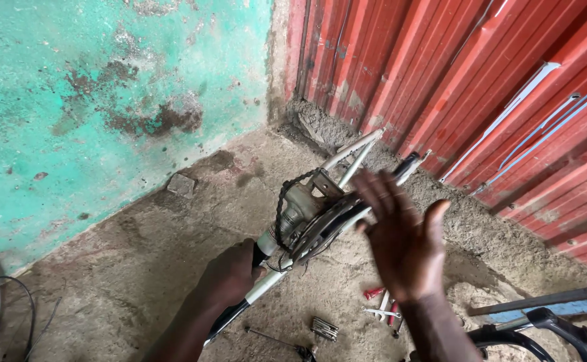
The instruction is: Installing a crankset and chain onto a bicycle frame
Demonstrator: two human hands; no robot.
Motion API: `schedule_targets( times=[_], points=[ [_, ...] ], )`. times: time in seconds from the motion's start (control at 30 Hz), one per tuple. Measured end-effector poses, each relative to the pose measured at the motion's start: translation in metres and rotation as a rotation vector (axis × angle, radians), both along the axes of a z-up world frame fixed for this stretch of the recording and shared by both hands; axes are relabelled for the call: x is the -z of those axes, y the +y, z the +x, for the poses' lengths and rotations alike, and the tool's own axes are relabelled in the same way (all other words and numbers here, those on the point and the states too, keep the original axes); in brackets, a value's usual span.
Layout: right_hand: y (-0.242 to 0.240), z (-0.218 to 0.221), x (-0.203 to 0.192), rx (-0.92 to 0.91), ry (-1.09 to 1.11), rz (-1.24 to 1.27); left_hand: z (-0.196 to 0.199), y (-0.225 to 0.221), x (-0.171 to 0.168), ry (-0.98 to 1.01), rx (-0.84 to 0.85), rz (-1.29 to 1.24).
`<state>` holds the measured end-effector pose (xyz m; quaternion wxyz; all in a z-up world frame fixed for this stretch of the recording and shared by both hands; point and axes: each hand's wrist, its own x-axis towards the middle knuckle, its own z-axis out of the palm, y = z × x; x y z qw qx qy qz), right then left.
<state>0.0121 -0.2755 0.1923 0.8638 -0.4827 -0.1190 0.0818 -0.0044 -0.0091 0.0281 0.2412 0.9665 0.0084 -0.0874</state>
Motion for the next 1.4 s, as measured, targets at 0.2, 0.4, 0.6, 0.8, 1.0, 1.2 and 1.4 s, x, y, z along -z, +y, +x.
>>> schedule_targets(
  times=[0.2,0.4,0.6,0.8,1.0,1.2,1.4],
  points=[
    [-0.015,0.012,0.019,0.34,0.077,-0.86,-0.003,-0.009,-0.015,0.057,0.02,0.019],
    [0.016,-0.003,0.123,0.05,0.311,-0.73,-0.003,-0.009,-0.012,0.05,0.02,0.014],
    [0.073,-0.061,0.079,-0.06,0.571,-0.614,-0.003,-0.004,-0.019,0.048,0.005,0.022],
    [0.09,-0.079,0.117,-0.334,0.562,-0.373,-0.007,-0.011,-0.056,0.208,-0.135,-0.058],
    [0.081,-0.043,0.155,-0.358,0.748,-0.388,-0.002,-0.002,-0.028,0.053,-0.073,-0.002],
    [0.011,0.021,0.125,-0.116,0.32,-1.073,-0.016,-0.004,-0.049,0.042,0.025,-0.031],
    [-0.027,0.068,0.096,0.358,0.491,-0.09,-0.004,0.0,-0.027,0.012,0.005,0.003]
  ],
)
